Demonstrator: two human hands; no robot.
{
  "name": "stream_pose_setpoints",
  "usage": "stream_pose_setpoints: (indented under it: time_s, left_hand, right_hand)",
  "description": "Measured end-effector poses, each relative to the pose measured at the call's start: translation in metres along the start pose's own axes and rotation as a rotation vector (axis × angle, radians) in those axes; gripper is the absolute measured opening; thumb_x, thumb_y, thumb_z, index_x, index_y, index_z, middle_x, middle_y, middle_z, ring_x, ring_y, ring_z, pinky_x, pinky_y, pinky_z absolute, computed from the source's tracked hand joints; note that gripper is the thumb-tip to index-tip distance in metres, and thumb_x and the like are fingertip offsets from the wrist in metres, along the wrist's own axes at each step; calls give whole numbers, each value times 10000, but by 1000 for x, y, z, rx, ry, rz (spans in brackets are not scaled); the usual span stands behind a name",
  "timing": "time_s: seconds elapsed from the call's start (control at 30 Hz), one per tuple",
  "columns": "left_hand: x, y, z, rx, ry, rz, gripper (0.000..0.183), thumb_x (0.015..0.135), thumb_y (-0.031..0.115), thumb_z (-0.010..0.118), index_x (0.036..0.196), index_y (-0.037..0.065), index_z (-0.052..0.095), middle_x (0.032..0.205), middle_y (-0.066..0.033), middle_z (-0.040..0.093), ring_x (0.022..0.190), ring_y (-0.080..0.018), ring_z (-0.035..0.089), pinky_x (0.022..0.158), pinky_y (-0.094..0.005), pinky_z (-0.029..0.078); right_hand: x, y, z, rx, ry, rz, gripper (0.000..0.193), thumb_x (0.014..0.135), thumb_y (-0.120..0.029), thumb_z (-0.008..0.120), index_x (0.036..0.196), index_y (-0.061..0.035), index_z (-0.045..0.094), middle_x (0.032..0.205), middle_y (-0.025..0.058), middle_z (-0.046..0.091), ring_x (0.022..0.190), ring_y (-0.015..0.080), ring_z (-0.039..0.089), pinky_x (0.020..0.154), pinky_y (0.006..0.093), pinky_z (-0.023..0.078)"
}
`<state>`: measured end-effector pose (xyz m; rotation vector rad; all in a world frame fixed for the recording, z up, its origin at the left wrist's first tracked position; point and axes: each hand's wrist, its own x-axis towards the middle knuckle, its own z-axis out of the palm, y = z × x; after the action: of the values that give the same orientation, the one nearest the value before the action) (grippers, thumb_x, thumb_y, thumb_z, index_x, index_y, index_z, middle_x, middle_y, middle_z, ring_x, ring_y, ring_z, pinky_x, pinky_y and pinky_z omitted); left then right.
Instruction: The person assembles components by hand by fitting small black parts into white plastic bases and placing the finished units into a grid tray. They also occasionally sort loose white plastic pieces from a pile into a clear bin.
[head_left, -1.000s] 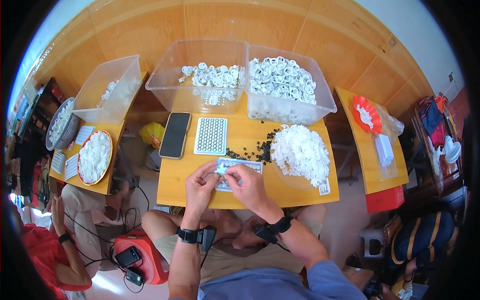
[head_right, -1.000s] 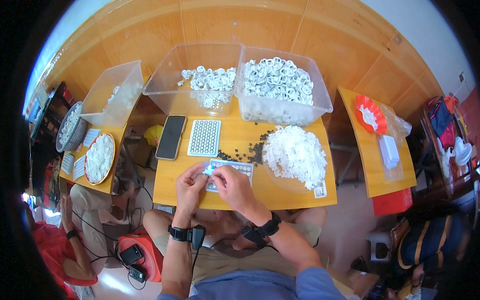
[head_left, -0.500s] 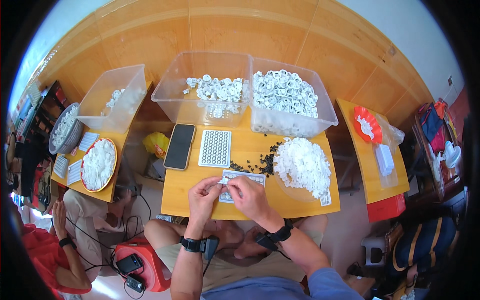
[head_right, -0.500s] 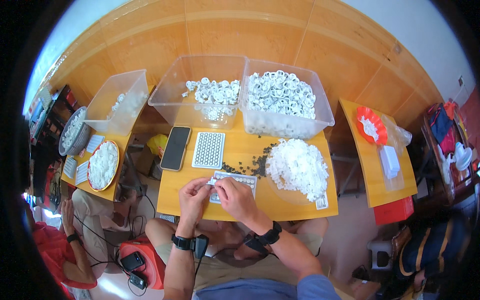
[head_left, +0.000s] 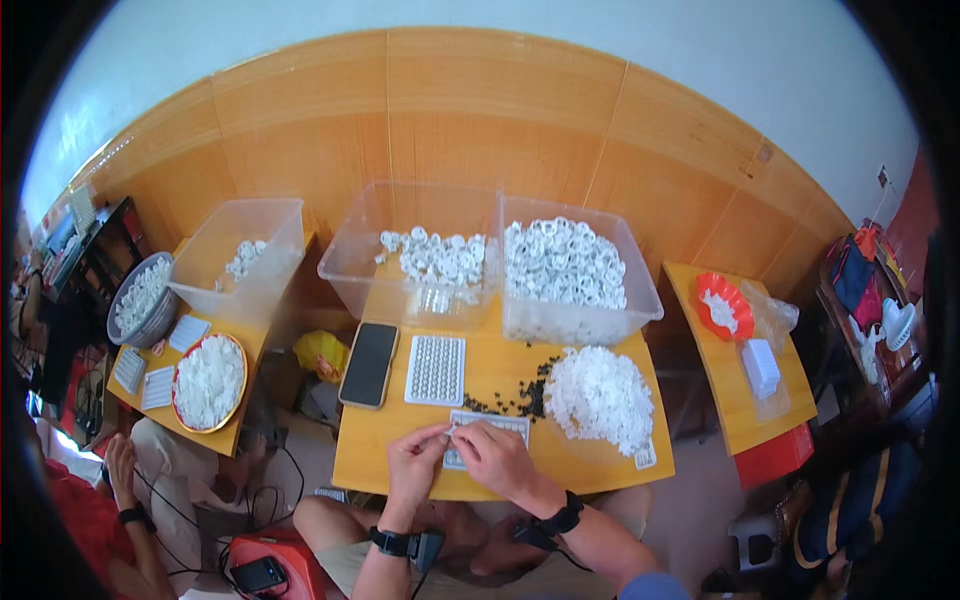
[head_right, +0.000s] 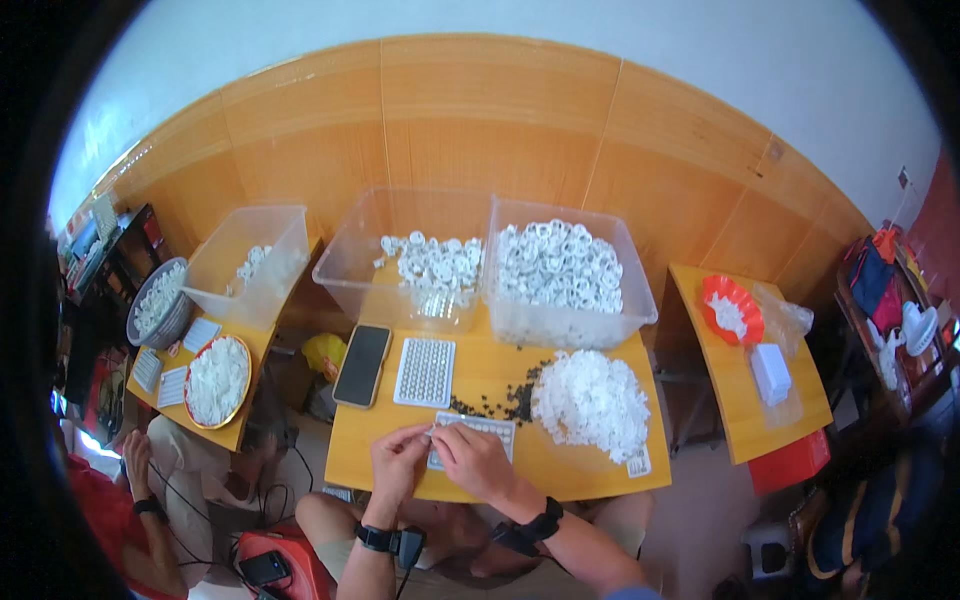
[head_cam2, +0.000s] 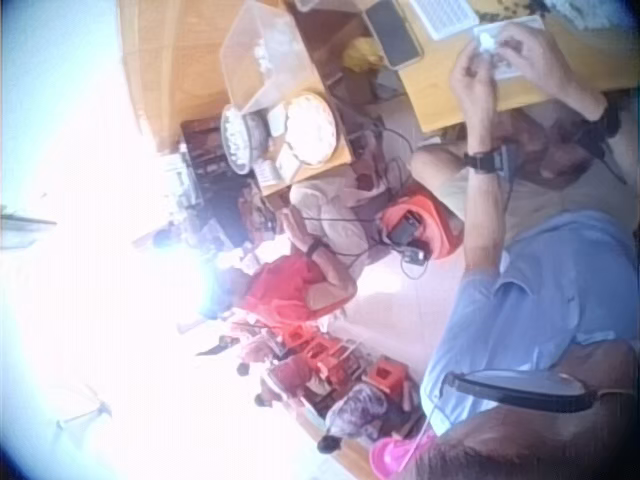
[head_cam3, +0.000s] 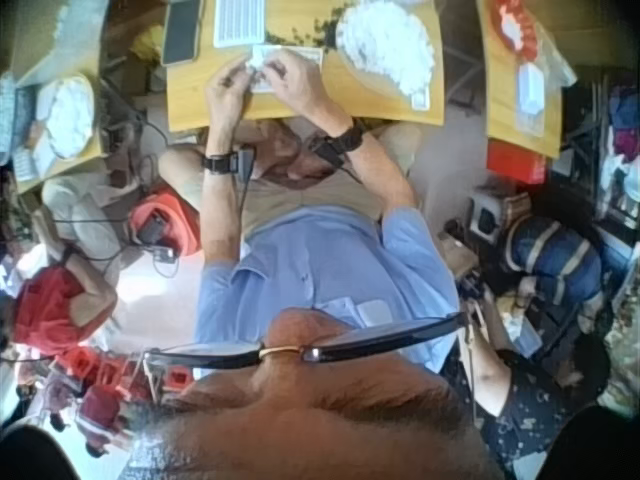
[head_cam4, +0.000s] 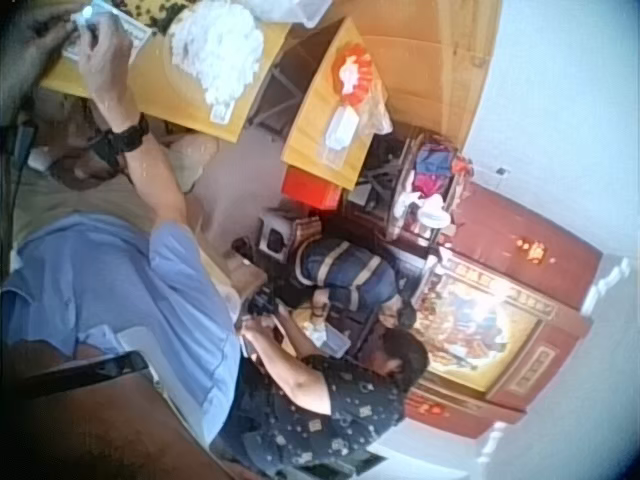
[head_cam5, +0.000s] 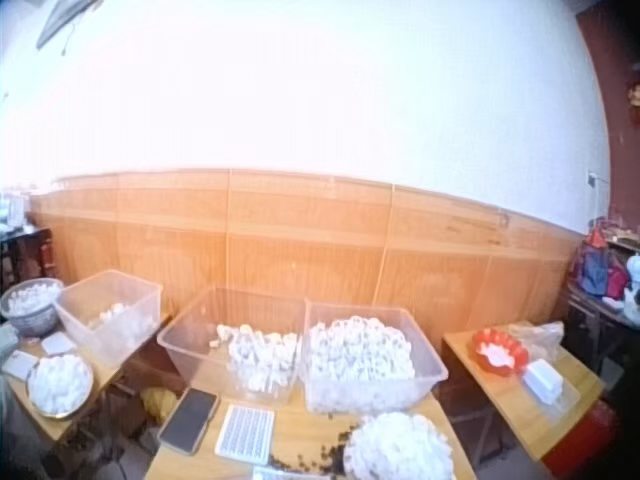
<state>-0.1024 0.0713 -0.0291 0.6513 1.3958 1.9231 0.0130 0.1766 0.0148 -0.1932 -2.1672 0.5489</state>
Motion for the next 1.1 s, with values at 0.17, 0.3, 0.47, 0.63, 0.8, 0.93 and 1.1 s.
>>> stream_pose_setpoints:
  time_s: [0.17,0.3,0.47,0.63,0.8,0.93,1.1]
  left_hand:
    - [5,1,5,-126,85,31,303,959,0,605,1252,-76,596,1123,-141,688,978,-177,669,873,-310,559]
    - [4,-3,5,-115,191,-3,267,979,37,593,1226,-62,604,1093,-122,678,953,-174,660,890,-319,550]
    - [4,-7,3,-78,131,38,241,991,50,584,1211,-42,616,1078,-109,675,936,-165,646,883,-314,540]
    - [0,1,8,-12,83,94,219,998,53,576,1187,-45,629,1069,-96,678,941,-147,638,873,-297,535]
    - [-3,0,13,130,136,38,188,981,19,572,1144,-44,643,1023,-74,677,892,-122,640,815,-257,525]
    - [-2,0,14,251,135,92,171,965,-7,572,1110,-35,659,966,-65,664,845,-115,633,766,-246,516]
    - [0,2,19,277,130,88,144,960,-22,566,1045,-39,680,921,-62,647,808,-117,617,733,-241,501]
  right_hand:
    - [20,8,-20,65,-213,324,60,846,-59,693,890,-26,668,781,130,686,679,292,692,603,357,541]
    - [44,21,-41,27,-538,449,94,834,-107,686,887,-30,696,739,130,695,644,255,690,611,349,538]
    - [114,46,-68,348,-165,547,142,859,-117,673,948,-14,712,767,82,712,660,149,664,625,310,527]
    - [144,60,-89,142,-3,467,192,857,-124,697,997,6,718,848,132,737,753,178,705,691,322,547]
    - [115,83,-104,-99,-115,518,183,837,-111,697,978,3,724,899,176,737,810,285,719,730,360,554]
    - [109,118,-131,-263,81,404,181,814,-63,711,977,14,719,852,148,728,769,232,705,709,334,542]
    - [121,170,-169,-439,70,459,232,798,-80,689,1020,-16,711,928,195,698,909,356,676,800,427,531]
